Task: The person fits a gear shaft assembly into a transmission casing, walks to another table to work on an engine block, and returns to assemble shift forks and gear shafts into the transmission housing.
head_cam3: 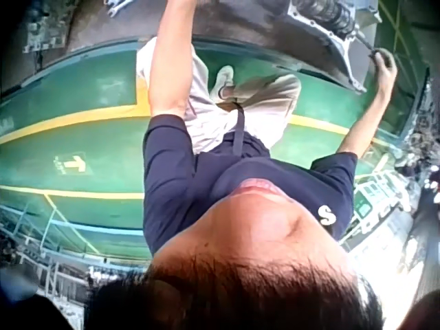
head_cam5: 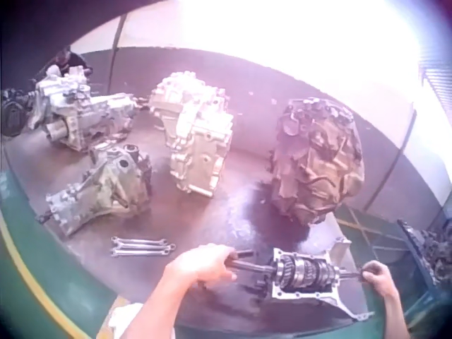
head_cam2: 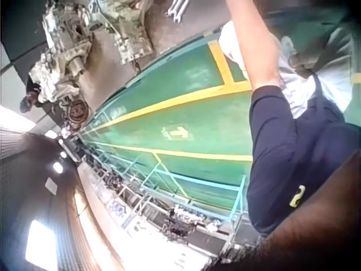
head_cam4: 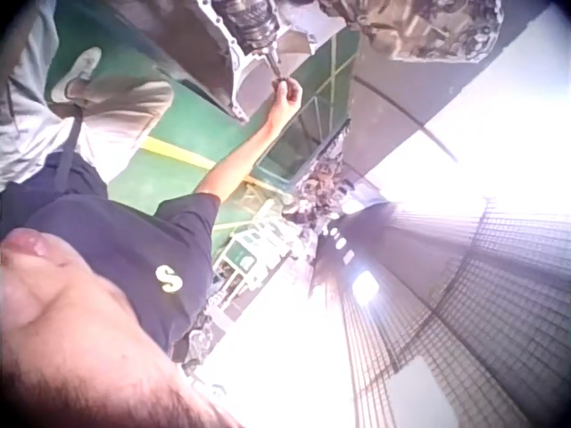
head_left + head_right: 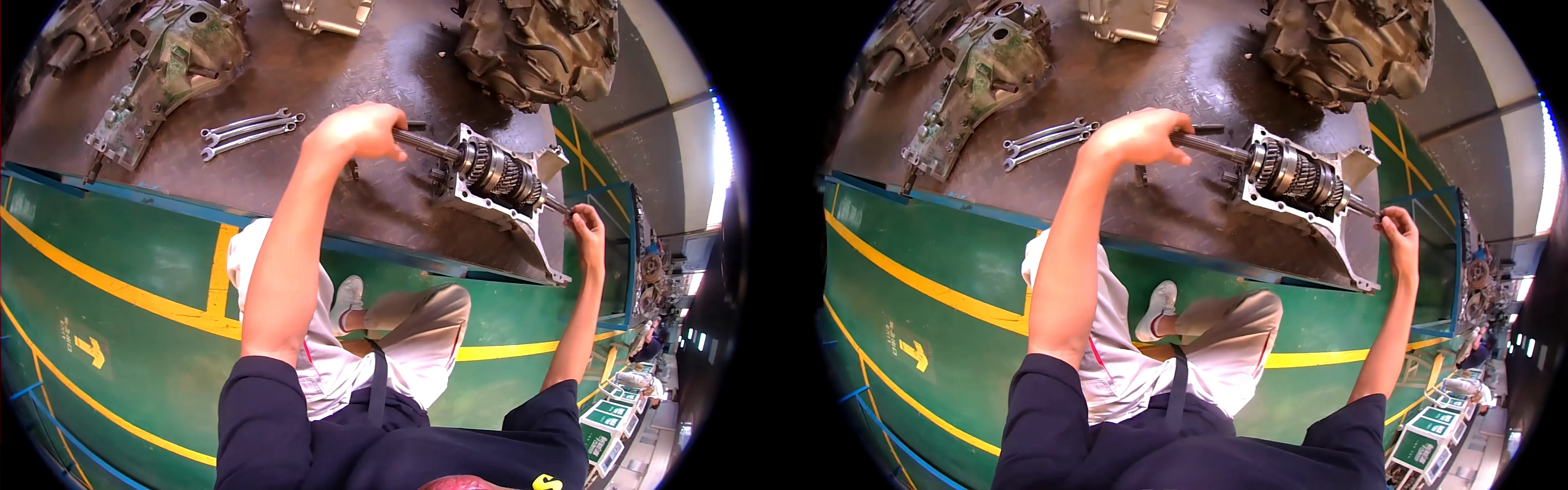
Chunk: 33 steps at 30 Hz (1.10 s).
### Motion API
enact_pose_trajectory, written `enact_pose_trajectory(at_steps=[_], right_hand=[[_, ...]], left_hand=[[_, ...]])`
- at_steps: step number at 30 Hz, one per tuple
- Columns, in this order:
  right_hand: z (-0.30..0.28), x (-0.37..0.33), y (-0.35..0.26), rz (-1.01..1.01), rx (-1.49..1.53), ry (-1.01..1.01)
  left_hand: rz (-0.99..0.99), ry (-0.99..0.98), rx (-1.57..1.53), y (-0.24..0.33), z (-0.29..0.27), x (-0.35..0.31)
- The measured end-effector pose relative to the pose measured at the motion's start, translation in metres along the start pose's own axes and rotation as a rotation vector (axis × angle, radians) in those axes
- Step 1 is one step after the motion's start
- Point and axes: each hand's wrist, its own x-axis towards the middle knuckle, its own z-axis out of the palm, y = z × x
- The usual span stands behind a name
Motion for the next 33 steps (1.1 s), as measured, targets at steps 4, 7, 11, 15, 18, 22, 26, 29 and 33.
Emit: enact_pose_trajectory(at_steps=[4,7,11,15,18,22,26,29,33], right_hand=[[0.019,0.006,0.017,-0.030,0.172,0.064],[0.019,0.006,0.027,0.003,0.193,0.077],[0.020,-0.001,0.026,0.019,0.134,0.055],[0.023,0.002,0.025,-0.027,0.100,0.048],[0.031,0.002,0.021,-0.013,0.038,0.073],[0.034,0.007,0.016,0.035,0.111,0.044],[0.017,0.020,0.020,0.416,0.447,-0.071],[0.057,0.007,-0.008,0.404,0.283,0.223],[0.053,-0.009,-0.012,0.059,-0.084,0.201]], left_hand=[[0.011,0.164,-0.111,-0.023,-0.004,-0.002],[-0.076,0.084,-0.268,-0.027,-0.008,0.001],[-0.075,0.191,-0.256,-0.028,0.005,0.010],[-0.138,0.153,-0.319,-0.025,-0.001,0.007],[-0.242,0.102,-0.369,-0.028,0.002,0.015],[-0.341,0.115,-0.356,-0.018,0.011,0.020],[-0.358,0.202,-0.200,-0.008,0.015,0.018],[-0.309,0.120,-0.293,-0.021,0.007,0.015],[-0.122,0.072,-0.316,-0.025,0.005,0.009]])
